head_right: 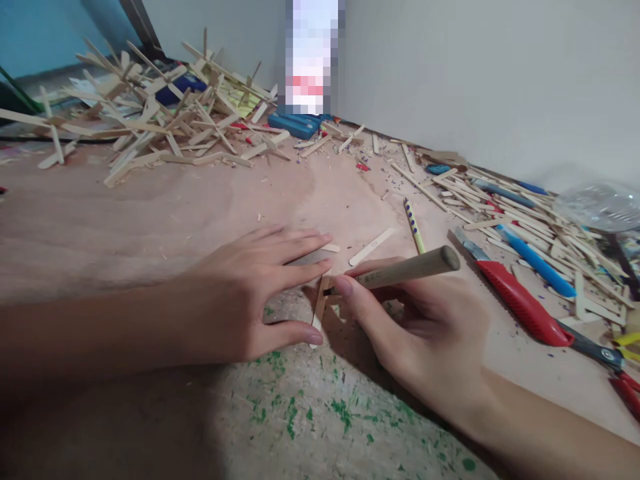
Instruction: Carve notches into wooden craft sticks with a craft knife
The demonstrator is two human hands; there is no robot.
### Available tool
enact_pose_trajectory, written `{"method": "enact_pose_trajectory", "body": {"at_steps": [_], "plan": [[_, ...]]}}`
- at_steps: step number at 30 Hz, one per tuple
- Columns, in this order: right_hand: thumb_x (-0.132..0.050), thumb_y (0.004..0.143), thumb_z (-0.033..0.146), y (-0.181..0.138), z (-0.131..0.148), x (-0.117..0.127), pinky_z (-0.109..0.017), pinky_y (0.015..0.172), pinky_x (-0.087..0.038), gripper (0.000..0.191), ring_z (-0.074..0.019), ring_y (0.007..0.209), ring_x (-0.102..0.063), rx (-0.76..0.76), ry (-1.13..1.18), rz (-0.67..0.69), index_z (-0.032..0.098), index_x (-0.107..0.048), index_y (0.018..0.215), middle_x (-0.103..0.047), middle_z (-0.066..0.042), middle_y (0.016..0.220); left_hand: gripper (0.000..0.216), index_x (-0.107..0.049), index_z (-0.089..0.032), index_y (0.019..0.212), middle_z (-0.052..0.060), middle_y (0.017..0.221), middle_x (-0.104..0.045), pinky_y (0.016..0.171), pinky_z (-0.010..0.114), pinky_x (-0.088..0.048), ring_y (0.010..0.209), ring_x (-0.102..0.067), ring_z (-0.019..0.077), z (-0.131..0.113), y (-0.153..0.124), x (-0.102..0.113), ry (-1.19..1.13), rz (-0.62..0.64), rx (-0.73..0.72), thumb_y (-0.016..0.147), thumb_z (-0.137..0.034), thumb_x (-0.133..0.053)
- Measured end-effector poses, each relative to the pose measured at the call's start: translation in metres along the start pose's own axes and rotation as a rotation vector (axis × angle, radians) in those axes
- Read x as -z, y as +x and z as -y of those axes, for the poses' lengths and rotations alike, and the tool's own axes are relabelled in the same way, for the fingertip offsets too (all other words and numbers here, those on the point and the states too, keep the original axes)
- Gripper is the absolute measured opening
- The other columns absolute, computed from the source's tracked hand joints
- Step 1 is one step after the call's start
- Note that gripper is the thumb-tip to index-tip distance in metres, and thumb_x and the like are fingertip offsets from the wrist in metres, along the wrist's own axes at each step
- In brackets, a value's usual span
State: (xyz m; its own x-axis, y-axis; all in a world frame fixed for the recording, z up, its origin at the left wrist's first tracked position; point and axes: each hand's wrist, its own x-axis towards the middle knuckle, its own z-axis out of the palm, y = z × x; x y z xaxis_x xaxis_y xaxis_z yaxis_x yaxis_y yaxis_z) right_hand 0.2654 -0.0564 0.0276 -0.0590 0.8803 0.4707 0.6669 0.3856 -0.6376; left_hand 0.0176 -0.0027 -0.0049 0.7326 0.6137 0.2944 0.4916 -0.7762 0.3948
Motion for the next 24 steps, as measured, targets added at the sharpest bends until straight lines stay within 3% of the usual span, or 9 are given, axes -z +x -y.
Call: {"method": "enact_pose_trajectory", "body": {"at_steps": [5, 13, 18, 24], "plan": [[-0.093, 0.107, 0.046, -0.0006, 0.0012, 0.0013, -0.039, 0.057, -0.062, 0.014, -0.0207, 0.062, -0.073, 0.012, -0.005, -0.015, 0.037, -0.09, 0.096, -0.088, 0.0, 0.085, 0.077, -0.077, -0.018, 0.161, 0.019, 0.182, -0.066, 0.147, 0.06, -0.045, 0.172, -0.061, 0.0402, 0.0009, 0.0004, 0.0012, 0.004, -0.003, -0.012, 0.105, -0.069, -0.09], [-0.091, 0.107, 0.036, 0.0042, 0.0036, 0.0013, -0.029, 0.057, -0.063, 0.026, -0.0165, 0.062, -0.075, 0.02, 0.031, 0.015, 0.032, -0.084, 0.082, -0.087, 0.001, 0.081, 0.079, -0.077, -0.017, 0.161, 0.02, 0.181, -0.067, 0.147, 0.061, -0.045, 0.17, -0.063, 0.0407, 0.0019, -0.0009, -0.0026, 0.007, -0.025, -0.011, 0.104, -0.07, -0.09], [-0.093, 0.104, 0.028, 0.0042, 0.0028, 0.002, -0.022, 0.058, -0.061, 0.016, -0.0125, 0.063, -0.078, 0.13, 0.01, 0.005, 0.03, -0.086, 0.089, -0.09, 0.004, 0.084, 0.077, -0.076, -0.016, 0.162, 0.021, 0.182, -0.066, 0.147, 0.061, -0.045, 0.171, -0.063, 0.0409, 0.0017, -0.0011, -0.0029, 0.002, -0.023, -0.013, 0.105, -0.068, -0.089], [-0.093, 0.104, 0.027, 0.0033, 0.0023, 0.002, -0.018, 0.062, -0.061, 0.014, -0.0098, 0.065, -0.079, 0.134, -0.008, -0.002, 0.03, -0.087, 0.093, -0.091, 0.007, 0.087, 0.078, -0.077, -0.014, 0.161, 0.023, 0.181, -0.066, 0.147, 0.062, -0.046, 0.172, -0.062, 0.0422, 0.0022, -0.0005, -0.0004, -0.007, -0.023, -0.03, 0.105, -0.067, -0.09]]}}
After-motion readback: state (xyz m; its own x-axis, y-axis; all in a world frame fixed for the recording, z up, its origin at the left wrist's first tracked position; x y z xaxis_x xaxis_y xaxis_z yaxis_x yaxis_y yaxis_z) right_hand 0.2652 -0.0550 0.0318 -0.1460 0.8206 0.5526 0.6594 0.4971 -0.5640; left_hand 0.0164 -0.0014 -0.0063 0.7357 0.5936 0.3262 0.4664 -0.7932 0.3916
